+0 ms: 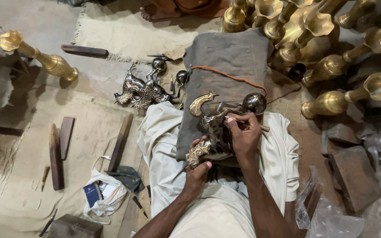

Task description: The person sits on the floor holding a brass animal figurine against a sand-filled cushion and uses a small chisel-like tool to engrave and detail the figurine's surface, repeatedly repositioning and turning the figurine to work different areas.

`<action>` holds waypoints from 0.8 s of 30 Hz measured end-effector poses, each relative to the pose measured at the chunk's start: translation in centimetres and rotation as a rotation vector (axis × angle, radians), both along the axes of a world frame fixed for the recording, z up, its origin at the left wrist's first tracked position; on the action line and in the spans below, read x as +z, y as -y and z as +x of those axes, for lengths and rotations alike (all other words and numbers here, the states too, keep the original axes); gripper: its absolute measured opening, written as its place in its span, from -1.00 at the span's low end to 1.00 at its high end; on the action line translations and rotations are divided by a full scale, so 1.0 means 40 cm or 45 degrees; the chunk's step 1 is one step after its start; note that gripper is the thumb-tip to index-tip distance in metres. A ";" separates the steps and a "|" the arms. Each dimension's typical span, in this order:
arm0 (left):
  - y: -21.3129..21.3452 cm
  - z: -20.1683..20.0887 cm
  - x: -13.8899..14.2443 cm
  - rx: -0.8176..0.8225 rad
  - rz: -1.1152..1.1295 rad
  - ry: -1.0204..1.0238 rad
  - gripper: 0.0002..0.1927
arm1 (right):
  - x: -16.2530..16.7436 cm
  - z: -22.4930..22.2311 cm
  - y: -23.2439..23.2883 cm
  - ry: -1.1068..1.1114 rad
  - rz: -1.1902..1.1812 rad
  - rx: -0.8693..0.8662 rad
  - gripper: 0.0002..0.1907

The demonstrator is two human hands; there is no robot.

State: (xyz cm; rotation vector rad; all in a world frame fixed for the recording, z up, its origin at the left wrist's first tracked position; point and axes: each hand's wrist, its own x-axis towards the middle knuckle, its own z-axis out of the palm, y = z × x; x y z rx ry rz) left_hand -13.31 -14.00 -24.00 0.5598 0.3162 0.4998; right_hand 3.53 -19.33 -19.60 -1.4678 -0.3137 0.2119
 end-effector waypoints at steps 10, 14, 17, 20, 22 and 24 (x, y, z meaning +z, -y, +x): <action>0.016 0.010 -0.014 0.010 0.011 0.013 -0.13 | -0.017 0.010 0.051 0.095 -0.209 0.054 -0.83; 0.020 0.010 -0.011 0.007 0.018 0.015 -0.13 | -0.031 0.019 0.067 0.131 -0.238 0.083 -0.83; 0.020 0.009 -0.008 -0.005 0.019 -0.009 -0.13 | -0.041 0.027 0.069 0.051 -0.104 0.168 -0.83; 0.020 0.010 -0.006 -0.004 0.034 -0.041 -0.14 | -0.049 0.034 0.071 0.003 -0.062 0.224 -0.83; 0.020 0.010 -0.006 0.001 0.036 -0.053 -0.14 | -0.051 0.039 0.076 0.028 -0.082 0.252 -0.82; 0.021 0.010 -0.006 0.002 0.022 -0.059 -0.14 | -0.049 0.045 0.080 0.093 -0.097 0.292 -0.83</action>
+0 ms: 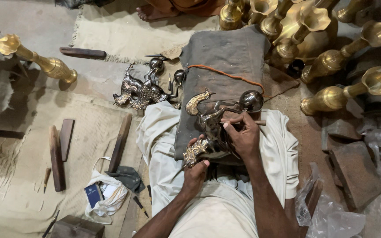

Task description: The person sits on the floor holding a brass animal figurine against a sand-filled cushion and uses a small chisel-like tool to engrave and detail the figurine's surface, repeatedly repositioning and turning the figurine to work different areas.

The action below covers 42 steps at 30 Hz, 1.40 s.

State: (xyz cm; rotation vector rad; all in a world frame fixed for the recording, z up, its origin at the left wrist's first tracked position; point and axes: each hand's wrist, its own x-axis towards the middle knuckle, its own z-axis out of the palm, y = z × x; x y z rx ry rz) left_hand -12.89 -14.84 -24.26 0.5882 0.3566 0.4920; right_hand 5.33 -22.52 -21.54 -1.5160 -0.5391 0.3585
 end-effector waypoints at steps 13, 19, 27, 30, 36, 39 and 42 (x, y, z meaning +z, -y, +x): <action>0.000 0.003 -0.002 0.019 -0.017 0.061 -0.13 | 0.042 -0.046 -0.052 -0.120 -0.068 -0.352 -0.78; -0.004 -0.004 0.005 0.002 0.005 0.015 -0.13 | 0.049 -0.046 -0.068 -0.016 -0.073 -0.367 -0.81; -0.001 0.000 -0.004 0.012 0.029 0.022 -0.14 | 0.057 -0.034 -0.024 0.079 -0.194 -0.182 -0.81; 0.001 -0.002 -0.001 0.018 -0.002 0.055 -0.14 | 0.052 -0.021 -0.015 0.085 -0.173 -0.101 -0.82; 0.001 -0.003 0.012 -0.008 0.014 0.022 -0.14 | 0.043 -0.003 0.001 0.088 -0.046 0.085 -0.84; 0.003 -0.001 0.014 -0.006 -0.014 0.037 -0.15 | 0.038 0.001 0.004 0.051 -0.148 0.042 -0.84; 0.005 0.000 0.009 -0.015 -0.014 -0.019 -0.13 | 0.034 0.009 0.010 0.062 -0.157 0.059 -0.84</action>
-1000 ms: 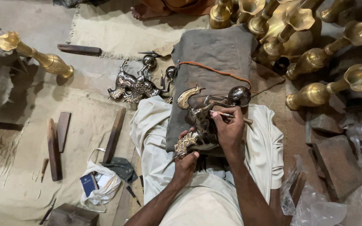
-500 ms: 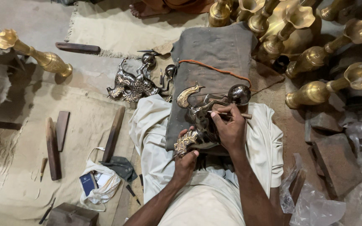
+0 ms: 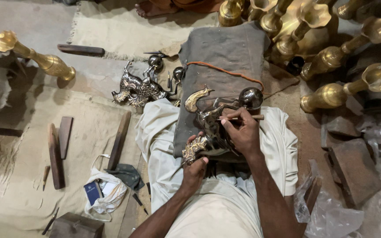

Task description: The person sits on the floor holding a brass animal figurine against a sand-filled cushion and uses a small chisel-like tool to engrave and detail the figurine's surface, repeatedly repositioning and turning the figurine to work different areas.

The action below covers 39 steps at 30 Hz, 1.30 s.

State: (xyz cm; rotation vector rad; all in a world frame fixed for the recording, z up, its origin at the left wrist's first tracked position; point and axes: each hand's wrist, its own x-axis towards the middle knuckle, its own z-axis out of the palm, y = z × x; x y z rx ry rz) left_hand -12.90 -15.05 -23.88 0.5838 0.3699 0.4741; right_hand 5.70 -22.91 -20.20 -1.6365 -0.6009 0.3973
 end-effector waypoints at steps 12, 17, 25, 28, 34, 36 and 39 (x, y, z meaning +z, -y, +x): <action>0.003 0.003 0.006 0.021 0.038 0.012 -0.14 | 0.020 0.027 0.006 -0.110 0.068 0.133 -0.85; -0.037 0.018 0.063 0.007 0.151 0.038 -0.15 | 0.057 0.005 0.042 -0.086 0.213 -0.056 -0.85; -0.180 0.118 0.152 -0.017 -0.151 0.404 -0.61 | 0.092 -0.063 0.091 -0.169 0.382 0.028 -0.84; -0.221 0.178 0.176 -0.008 -0.197 0.471 -0.69 | 0.108 -0.055 0.087 0.009 0.406 0.125 -0.82; -0.252 0.285 0.230 0.042 -0.061 0.477 -0.76 | 0.183 0.001 0.068 0.231 0.390 0.110 -0.83; -0.254 0.308 0.252 0.012 -0.025 0.460 -0.71 | 0.209 0.014 0.074 0.204 0.364 0.058 -0.83; -0.245 0.326 0.290 0.004 0.009 0.466 -0.67 | 0.238 0.046 0.078 0.181 0.312 0.032 -0.85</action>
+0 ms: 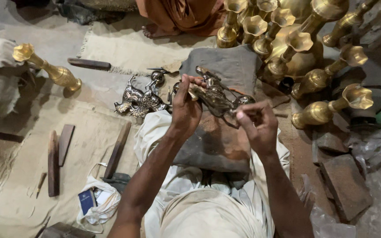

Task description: The person sits on the floor holding a brass animal figurine against a sand-filled cushion and uses a small chisel-like tool to engrave and detail the figurine's surface, repeatedly repositioning and turning the figurine to work different areas.

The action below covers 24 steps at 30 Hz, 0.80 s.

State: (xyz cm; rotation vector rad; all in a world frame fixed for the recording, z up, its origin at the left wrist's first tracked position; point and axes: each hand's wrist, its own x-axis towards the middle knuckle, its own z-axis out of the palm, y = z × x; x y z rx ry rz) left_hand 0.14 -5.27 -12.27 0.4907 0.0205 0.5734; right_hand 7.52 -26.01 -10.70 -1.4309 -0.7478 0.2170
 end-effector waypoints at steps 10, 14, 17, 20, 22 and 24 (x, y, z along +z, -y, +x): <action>0.077 -0.068 0.093 0.034 0.557 -0.336 -0.43 | 0.085 0.181 -0.101 0.295 0.181 -0.352 -0.83; 0.132 -0.178 0.065 0.246 1.123 -0.491 -0.23 | 0.171 0.223 -0.182 -0.081 0.252 -0.036 -0.82; 0.170 -0.244 0.038 0.285 1.399 -0.436 -0.41 | 0.227 0.217 -0.215 -0.150 0.266 0.284 -0.82; 0.170 -0.263 0.030 0.395 1.788 -0.313 -0.37 | 0.252 0.189 -0.254 -0.018 0.165 0.469 -0.78; 0.148 -0.272 0.036 0.357 1.941 -0.218 -0.28 | 0.257 0.174 -0.274 0.117 0.059 0.611 -0.76; 0.114 -0.292 0.050 0.165 1.987 -0.184 -0.17 | 0.258 0.165 -0.290 0.239 -0.027 0.819 -0.77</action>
